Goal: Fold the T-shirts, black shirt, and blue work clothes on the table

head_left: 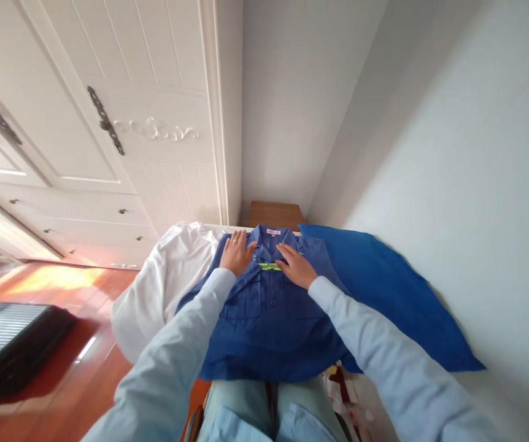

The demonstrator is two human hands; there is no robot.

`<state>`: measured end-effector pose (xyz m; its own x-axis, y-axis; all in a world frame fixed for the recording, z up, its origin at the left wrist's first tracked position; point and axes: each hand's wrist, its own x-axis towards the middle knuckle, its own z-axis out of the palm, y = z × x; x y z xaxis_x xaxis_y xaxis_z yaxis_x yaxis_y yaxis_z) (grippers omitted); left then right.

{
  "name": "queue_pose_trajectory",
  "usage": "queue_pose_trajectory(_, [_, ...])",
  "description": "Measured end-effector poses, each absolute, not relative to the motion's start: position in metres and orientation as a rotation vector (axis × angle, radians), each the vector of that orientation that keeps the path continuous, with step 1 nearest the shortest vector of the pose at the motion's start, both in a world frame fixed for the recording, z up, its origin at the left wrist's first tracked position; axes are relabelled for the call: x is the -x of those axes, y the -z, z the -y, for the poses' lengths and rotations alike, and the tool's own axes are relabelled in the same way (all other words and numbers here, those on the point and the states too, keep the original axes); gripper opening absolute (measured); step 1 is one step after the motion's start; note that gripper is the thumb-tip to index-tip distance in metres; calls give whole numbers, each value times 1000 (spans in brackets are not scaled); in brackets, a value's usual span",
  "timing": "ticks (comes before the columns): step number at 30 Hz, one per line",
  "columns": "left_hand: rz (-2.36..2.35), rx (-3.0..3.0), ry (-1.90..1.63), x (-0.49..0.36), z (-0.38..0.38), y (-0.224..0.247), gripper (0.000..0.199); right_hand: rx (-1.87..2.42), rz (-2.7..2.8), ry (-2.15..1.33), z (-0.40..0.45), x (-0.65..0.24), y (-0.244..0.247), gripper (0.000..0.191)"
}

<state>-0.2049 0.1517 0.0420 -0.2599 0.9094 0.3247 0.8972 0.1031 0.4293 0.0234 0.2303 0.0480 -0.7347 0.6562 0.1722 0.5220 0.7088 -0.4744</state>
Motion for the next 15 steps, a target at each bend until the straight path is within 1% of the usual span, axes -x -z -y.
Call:
queue_pose_trajectory(2, [-2318, -1786, -1304, 186, -103, -45, 52, 759, 2355, -1010, -172, -52, -36, 52])
queue_pose_trajectory(4, [-2293, -1595, -1694, 165, -46, -32, 39, 687, 2173, -1630, -112, -93, -6, 50])
queue_pose_trajectory(5, [-2304, -1449, -1872, 156, -17, -19, 33, 652, 2044, -1933, -86, -116, 15, 55])
queue_pose_trajectory(7, [-2409, -1079, -2094, 140, 34, 17, 25, 735, 1776, -2320, -42, -160, 65, 68])
queue_pose_trajectory(8, [-2470, -944, -2086, 135, 54, 38, 21, 922, 1661, -2361, -27, -179, 91, 70])
queue_pose_trajectory(9, [-2503, -857, -2046, 132, 71, 59, 19, 1149, 1590, -2290, -16, -197, 114, 70])
queue_pose_trajectory(11, [-2529, -701, -1942, 132, 92, 97, 23, 1445, 1470, -2074, -6, -224, 148, 74])
queue_pose_trajectory(13, [-2493, -617, -1791, 137, 100, 128, 37, 1506, 1368, -1883, -9, -239, 163, 79])
queue_pose_trajectory(15, [-2421, -614, -1653, 143, 100, 149, 56, 1433, 1311, -1709, -20, -243, 163, 81])
